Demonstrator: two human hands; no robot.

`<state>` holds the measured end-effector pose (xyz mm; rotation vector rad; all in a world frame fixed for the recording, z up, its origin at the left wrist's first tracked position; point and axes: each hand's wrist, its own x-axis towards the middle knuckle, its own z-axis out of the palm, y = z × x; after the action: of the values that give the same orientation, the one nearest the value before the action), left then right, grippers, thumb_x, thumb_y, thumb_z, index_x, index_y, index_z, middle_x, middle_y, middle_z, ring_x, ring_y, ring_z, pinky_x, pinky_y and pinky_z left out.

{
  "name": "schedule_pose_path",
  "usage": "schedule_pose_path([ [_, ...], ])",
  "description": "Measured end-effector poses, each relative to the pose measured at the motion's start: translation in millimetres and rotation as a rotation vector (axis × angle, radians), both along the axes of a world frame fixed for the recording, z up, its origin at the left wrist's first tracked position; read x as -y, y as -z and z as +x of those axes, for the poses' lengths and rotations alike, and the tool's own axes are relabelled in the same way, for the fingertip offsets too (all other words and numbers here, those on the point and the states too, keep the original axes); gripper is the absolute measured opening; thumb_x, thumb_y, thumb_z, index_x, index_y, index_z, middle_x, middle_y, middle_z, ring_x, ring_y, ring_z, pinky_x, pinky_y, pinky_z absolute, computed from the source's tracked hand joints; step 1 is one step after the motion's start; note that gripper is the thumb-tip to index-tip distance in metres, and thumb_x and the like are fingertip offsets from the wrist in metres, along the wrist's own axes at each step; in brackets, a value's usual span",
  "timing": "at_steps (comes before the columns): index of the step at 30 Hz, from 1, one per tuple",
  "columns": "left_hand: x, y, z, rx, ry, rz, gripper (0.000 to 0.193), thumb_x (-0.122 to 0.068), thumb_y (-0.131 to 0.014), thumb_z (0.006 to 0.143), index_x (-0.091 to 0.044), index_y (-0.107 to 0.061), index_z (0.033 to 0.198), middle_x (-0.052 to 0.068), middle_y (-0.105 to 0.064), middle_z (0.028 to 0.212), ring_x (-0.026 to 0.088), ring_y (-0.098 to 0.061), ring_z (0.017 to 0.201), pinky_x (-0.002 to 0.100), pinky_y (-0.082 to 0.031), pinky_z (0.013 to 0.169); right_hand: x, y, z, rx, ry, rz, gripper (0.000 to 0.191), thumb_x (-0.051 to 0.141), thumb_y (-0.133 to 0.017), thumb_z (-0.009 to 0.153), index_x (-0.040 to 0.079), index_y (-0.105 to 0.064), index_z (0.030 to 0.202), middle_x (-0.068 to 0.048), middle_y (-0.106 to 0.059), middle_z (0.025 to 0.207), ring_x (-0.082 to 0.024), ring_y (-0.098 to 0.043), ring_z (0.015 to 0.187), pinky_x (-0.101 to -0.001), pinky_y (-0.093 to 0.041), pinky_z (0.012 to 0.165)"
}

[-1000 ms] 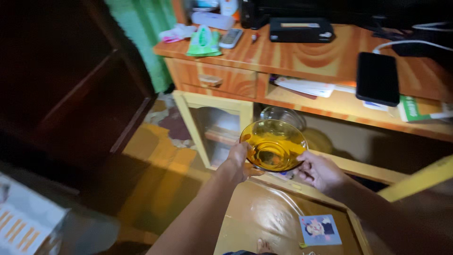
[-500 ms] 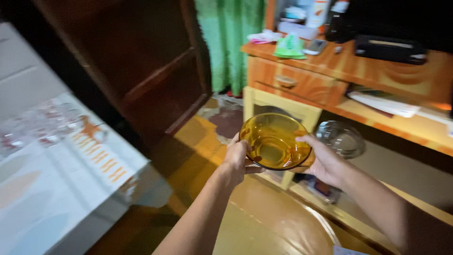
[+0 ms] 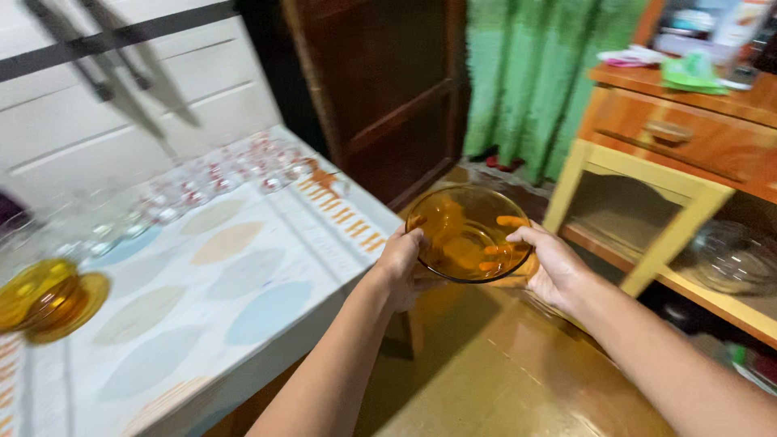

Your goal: The person opens a glass-fronted cabinet and takes out glass cups, bowls, and plates one at a time, carrying them to a nearby table and arranging them on the tablecloth. They then pick up a rectangular glass baking dish and wipe its surfaces with a tissue.

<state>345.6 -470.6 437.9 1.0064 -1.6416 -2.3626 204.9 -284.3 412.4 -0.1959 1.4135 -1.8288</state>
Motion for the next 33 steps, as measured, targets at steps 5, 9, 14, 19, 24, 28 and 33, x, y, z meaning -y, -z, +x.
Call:
schedule_pose_path([
  [5,55.8,0.2,35.3,-0.022,-0.077,-0.046,0.048,-0.017,-0.044,0.091,-0.028,-0.053,0.137,0.005,-0.065,0.120,0.027,-0.068,0.106,0.060,-0.059,0.085,70.2,-6.5,23.2,-0.010,-0.087,-0.014,0.044,0.012,-0.047,0.091,0.018,-0.053,0.134,-0.020,-0.070,0.109,-0.039,-0.073,0.091,-0.0625,-0.061,0.075],
  [9,102.5,5.2,39.9,0.008,-0.159,-0.028,0.050,-0.017,-0.047,0.090,-0.031,-0.048,0.138,0.004,-0.064,0.122,0.027,-0.068,0.107,0.059,-0.058,0.088,124.9,-7.0,17.7,-0.029,-0.157,0.007,0.044,0.013,-0.045,0.092,0.019,-0.052,0.135,-0.020,-0.071,0.109,-0.040,-0.073,0.092,-0.0617,-0.061,0.075],
  [14,163.7,10.3,34.2,-0.032,-0.195,-0.088,0.049,-0.029,-0.049,0.091,-0.026,-0.051,0.140,0.005,-0.068,0.123,0.027,-0.070,0.103,0.057,-0.058,0.081,195.9,-8.5,6.2,-0.041,-0.264,0.022,0.046,0.015,-0.044,0.092,0.021,-0.051,0.137,-0.021,-0.070,0.110,-0.041,-0.073,0.091,-0.0625,-0.058,0.072],
  [19,219.1,11.7,50.5,-0.013,-0.299,-0.087,0.064,-0.015,-0.047,0.086,-0.030,-0.043,0.148,0.009,-0.063,0.123,0.025,-0.065,0.096,0.056,-0.062,0.080,264.7,-12.8,9.9,-0.040,-0.316,0.001,0.044,0.016,-0.044,0.094,0.017,-0.051,0.138,-0.020,-0.069,0.114,-0.041,-0.074,0.094,-0.0588,-0.064,0.071],
  [24,262.5,8.9,73.5,-0.017,-0.372,-0.051,0.066,-0.014,-0.047,0.087,-0.030,-0.039,0.151,0.008,-0.063,0.121,0.024,-0.066,0.095,0.053,-0.063,0.079,319.7,-17.3,25.3,-0.054,-0.392,-0.001,0.042,0.016,-0.044,0.094,0.014,-0.051,0.136,-0.021,-0.069,0.114,-0.041,-0.074,0.093,-0.0582,-0.063,0.072],
  [28,304.7,10.6,94.8,-0.009,-0.396,-0.057,0.063,-0.019,-0.047,0.089,-0.031,-0.039,0.151,0.008,-0.062,0.121,0.025,-0.067,0.098,0.052,-0.063,0.079,368.3,-18.9,47.0,-0.035,-0.390,0.021,0.039,0.014,-0.044,0.095,0.014,-0.048,0.133,-0.022,-0.067,0.114,-0.039,-0.074,0.092,-0.0595,-0.064,0.073],
  [33,373.9,16.8,132.1,0.033,-0.403,-0.092,0.061,-0.021,-0.049,0.090,-0.031,-0.040,0.150,0.006,-0.058,0.129,0.028,-0.067,0.110,0.056,-0.060,0.085,433.0,-17.0,86.6,-0.032,-0.386,0.005,0.036,0.017,-0.043,0.098,0.011,-0.045,0.133,-0.021,-0.068,0.111,-0.040,-0.073,0.092,-0.0603,-0.063,0.072],
])
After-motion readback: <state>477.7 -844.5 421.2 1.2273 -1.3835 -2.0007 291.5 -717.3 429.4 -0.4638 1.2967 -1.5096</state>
